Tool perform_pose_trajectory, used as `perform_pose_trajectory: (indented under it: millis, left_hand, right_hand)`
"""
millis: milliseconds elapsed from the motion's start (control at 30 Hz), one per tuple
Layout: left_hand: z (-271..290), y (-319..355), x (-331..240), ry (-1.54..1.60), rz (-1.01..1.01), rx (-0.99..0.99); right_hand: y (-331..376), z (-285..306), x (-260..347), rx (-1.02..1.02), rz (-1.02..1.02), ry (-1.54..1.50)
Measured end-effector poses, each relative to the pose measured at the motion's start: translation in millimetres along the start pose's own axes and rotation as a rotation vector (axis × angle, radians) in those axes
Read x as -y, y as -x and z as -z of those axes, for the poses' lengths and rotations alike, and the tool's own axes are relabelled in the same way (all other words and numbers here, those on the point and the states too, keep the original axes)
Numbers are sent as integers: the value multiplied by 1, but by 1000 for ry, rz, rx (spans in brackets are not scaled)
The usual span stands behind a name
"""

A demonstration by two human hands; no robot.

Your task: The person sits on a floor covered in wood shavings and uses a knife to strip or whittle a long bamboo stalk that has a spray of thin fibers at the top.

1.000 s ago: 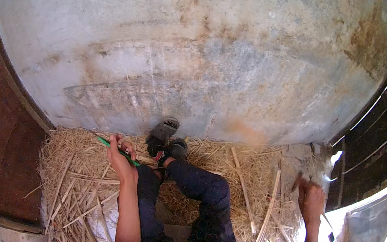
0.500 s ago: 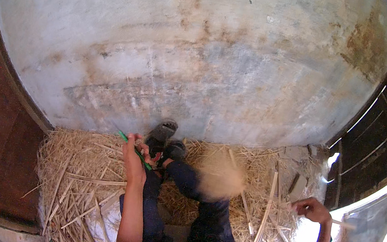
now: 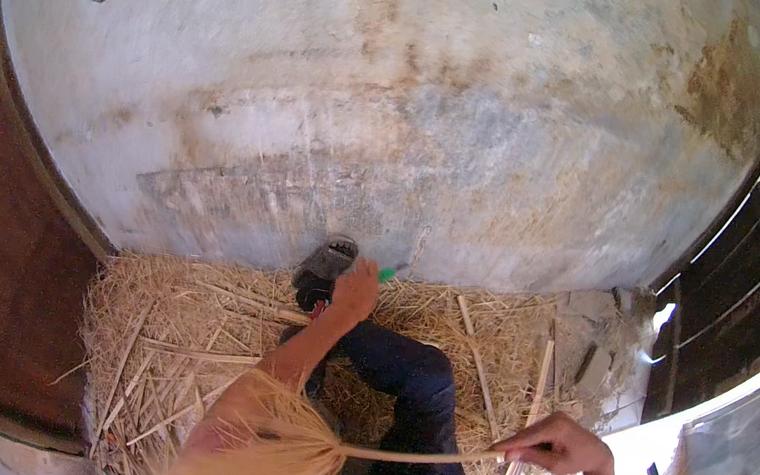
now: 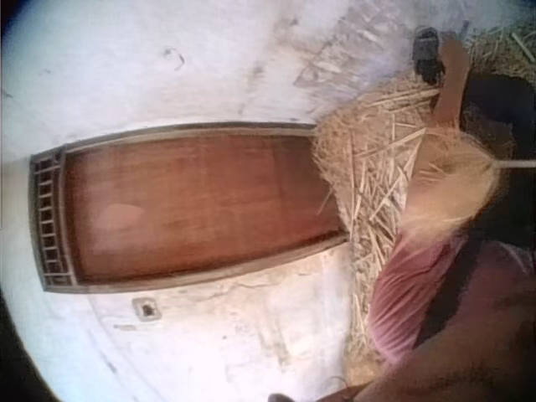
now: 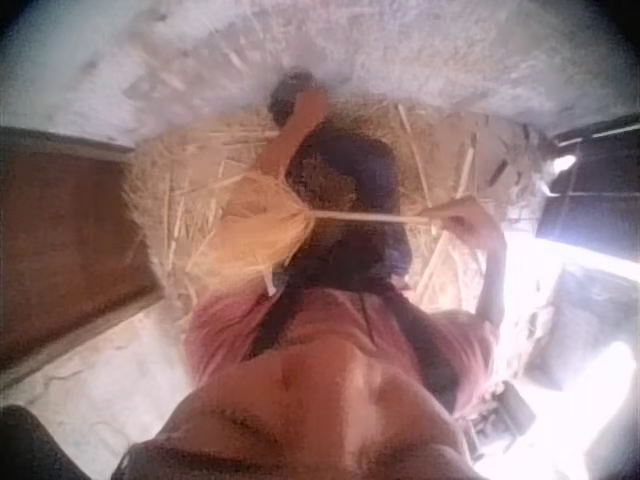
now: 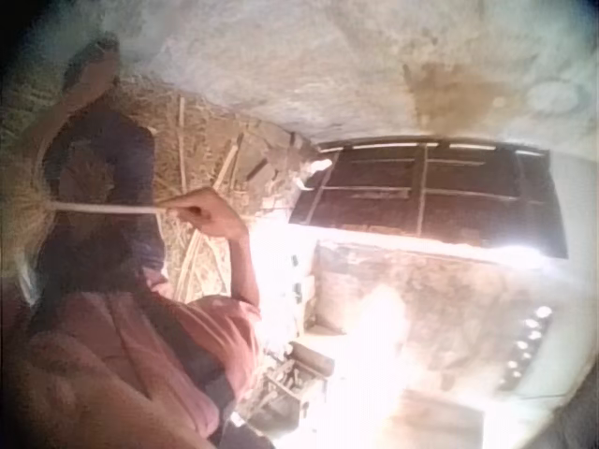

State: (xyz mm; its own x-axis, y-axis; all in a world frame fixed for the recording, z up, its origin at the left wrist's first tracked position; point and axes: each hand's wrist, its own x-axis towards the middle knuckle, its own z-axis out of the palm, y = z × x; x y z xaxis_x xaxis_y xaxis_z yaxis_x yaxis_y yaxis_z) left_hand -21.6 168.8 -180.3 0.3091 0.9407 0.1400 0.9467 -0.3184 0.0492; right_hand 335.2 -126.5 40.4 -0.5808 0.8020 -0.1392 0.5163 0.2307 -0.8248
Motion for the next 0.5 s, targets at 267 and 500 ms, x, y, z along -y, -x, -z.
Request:
perform_pose_trajectory:
  millis: [267,500]
  left_hand:
    - [-57,-17,1,-17,-182,-239]
    - [-44,-8,-25,-304,-171,-234]
  right_hand:
    - [24,19,-29,-576,-193,-163]
    - [-20,-9,-21,-764,-429,640]
